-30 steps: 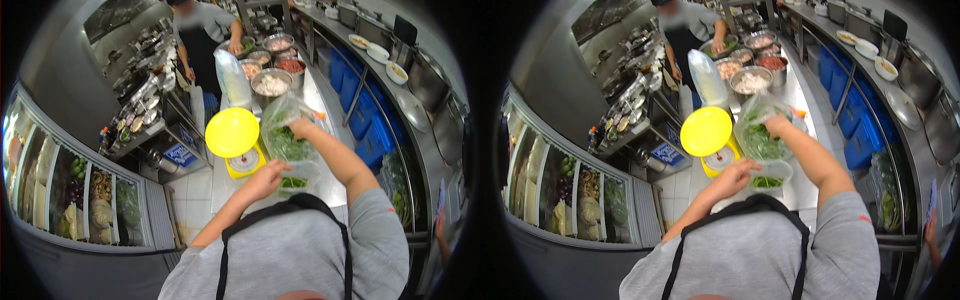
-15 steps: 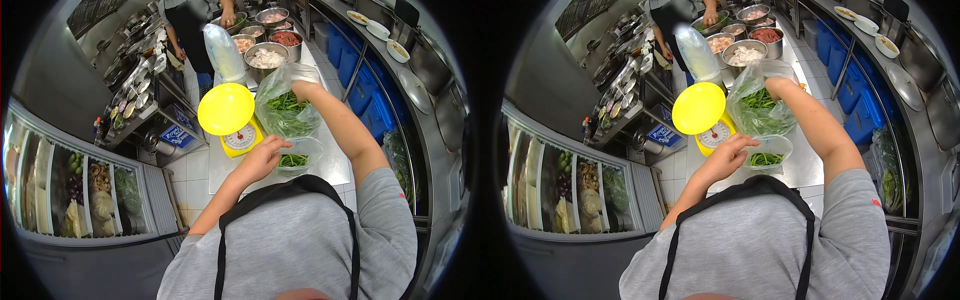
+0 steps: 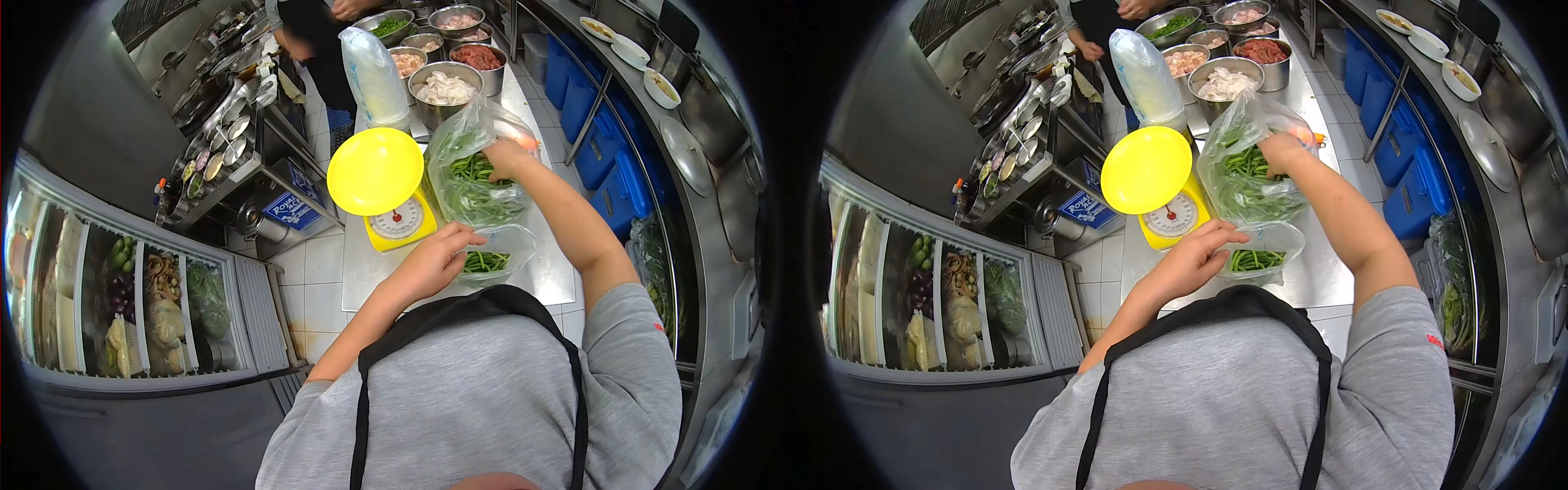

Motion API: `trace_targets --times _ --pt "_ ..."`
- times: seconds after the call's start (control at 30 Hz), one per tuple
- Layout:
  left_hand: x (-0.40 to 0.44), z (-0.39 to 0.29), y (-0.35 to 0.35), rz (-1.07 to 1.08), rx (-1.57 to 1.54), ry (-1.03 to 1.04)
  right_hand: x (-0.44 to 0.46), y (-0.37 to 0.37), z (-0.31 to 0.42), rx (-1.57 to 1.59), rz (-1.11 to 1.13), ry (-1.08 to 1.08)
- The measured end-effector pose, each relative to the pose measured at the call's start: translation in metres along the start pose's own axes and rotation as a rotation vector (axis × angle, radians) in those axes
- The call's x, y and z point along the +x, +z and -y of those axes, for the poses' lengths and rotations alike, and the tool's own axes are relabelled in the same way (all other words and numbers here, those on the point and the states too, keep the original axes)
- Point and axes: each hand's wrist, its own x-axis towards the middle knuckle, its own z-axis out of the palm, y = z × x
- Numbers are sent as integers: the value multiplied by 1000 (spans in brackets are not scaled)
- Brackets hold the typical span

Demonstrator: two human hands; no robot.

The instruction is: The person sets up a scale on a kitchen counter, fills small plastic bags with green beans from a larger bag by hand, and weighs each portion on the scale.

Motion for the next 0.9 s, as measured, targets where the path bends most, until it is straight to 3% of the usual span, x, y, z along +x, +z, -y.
trace_targets --times 0.1,0.17,0.2,0.3,0.33,0.47,0.53,0.7,0.77,0.9 --pt "-8 6 1 -61 17 42 0 16 -25 185 52 -193" --pt "-11 6 -1 -53 -7 -17 18 45 -46 298 -219 -221" --pt "-11 7 1 -52 -11 -19 -4 25 -34 268 -88 -115" --pt "-7 7 3 -37 -22 -17 -16 6 -10 190 -31 -1" --pt "-6 5 4 -32 -34 -10 -22 -7 -3 164 100 -65" --pt "-8 8 7 -74 -20 37 -23 15 -5 228 -58 -125" --pt "-10 7 8 -53 -18 8 -25 27 -5 189 -163 6" --pt "-11 7 9 -36 1 23 -23 16 8 163 -68 -18" --pt "-12 -2 7 0 -86 -168 -26 21 5 172 -122 -66" --pt "-17 3 16 -2 -219 -293 -44 -6 -8 286 -197 -134"
